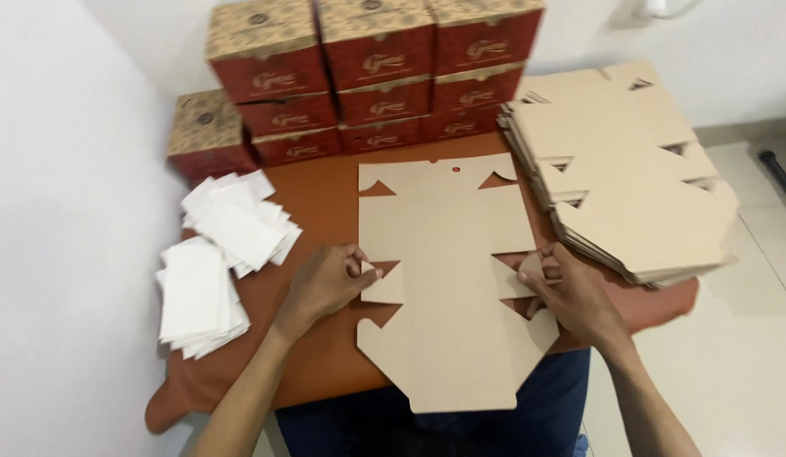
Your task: A person is shown folding a complex cardboard template into an outer box and then inserting a smaller pre-made box into it to complete the packaging.
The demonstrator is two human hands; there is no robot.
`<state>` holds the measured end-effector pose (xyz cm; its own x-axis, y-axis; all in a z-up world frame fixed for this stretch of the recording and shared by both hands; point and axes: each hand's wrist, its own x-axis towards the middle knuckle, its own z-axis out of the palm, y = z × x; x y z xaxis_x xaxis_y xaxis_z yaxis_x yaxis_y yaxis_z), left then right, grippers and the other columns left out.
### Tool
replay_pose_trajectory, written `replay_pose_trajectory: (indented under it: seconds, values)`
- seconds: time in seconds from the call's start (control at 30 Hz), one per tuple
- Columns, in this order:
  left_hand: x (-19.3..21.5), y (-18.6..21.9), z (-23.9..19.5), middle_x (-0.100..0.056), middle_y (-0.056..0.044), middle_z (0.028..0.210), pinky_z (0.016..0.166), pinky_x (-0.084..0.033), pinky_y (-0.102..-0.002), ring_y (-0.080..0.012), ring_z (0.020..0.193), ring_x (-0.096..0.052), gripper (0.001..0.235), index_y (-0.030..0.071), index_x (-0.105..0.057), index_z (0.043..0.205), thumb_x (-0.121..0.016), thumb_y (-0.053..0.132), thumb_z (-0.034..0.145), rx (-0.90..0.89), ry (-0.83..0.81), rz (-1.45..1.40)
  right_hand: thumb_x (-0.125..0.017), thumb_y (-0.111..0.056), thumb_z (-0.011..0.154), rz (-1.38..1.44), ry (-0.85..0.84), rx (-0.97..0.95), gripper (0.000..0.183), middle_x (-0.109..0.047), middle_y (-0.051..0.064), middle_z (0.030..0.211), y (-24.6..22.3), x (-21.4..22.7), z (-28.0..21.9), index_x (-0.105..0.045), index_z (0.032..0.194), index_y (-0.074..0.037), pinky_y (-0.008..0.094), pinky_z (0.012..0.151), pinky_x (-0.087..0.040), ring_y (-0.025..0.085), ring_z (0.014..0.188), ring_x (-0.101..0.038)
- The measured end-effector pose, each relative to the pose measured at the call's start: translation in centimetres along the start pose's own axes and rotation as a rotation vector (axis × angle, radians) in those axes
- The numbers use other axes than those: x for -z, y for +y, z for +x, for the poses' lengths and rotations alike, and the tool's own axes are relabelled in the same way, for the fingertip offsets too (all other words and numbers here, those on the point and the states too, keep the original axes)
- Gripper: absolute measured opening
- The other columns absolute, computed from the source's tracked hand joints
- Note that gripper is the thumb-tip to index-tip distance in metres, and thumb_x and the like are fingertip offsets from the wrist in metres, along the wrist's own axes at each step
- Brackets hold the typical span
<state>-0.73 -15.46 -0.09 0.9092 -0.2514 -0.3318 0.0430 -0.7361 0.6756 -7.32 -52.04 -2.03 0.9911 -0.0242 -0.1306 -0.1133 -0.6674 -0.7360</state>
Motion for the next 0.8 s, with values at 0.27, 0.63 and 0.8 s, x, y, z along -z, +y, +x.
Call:
replay_pose_trajectory:
  seconds: [0.27,0.63,0.8]
  values:
    - [0.2,-4.1,2.0,-0.083,-0.003,0.087,0.071,-0.056,-0.036,-0.0244,0.085,-0.079,0.035,0.013,-0.080,0.109,-0.076,0.041,0.088,0.050,0.104,0.054,-0.073,-0.044,0.102,-0.351,0.089,-0.184,0.045,-0.080,0.027,0.105,-4.0,-2.0,4.0,-0.064,0.118,-0.003,0.052,0.069,-0.060,0.046,0.097,-0.079]
    - [0.0,-1.0,0.5,-0.077,-0.016,0.104,0.068,-0.061,-0.044,-0.0348,0.088,-0.079,0.036,0.006,-0.075,0.116,-0.081,0.032,0.091,0.021,0.271,0.271,-0.079,-0.038,0.099,-0.274,0.229,-0.029,0.047,-0.073,0.020,0.095,-3.1,-2.1,3.0,-0.066,0.125,-0.001,0.047,0.065,-0.056,0.039,0.081,-0.075]
    - [0.2,5.6,-6.1,-0.070,-0.017,0.113,0.075,-0.062,-0.049,-0.0342,0.087,-0.077,0.040,0.011,-0.072,0.130,-0.076,0.021,0.092,-0.486,0.401,-0.053,-0.077,-0.030,0.101,-0.261,0.342,0.015,0.057,-0.071,0.024,0.100,-3.1,-1.7,-1.4,-0.059,0.147,-0.003,0.053,0.070,-0.057,0.044,0.085,-0.075]
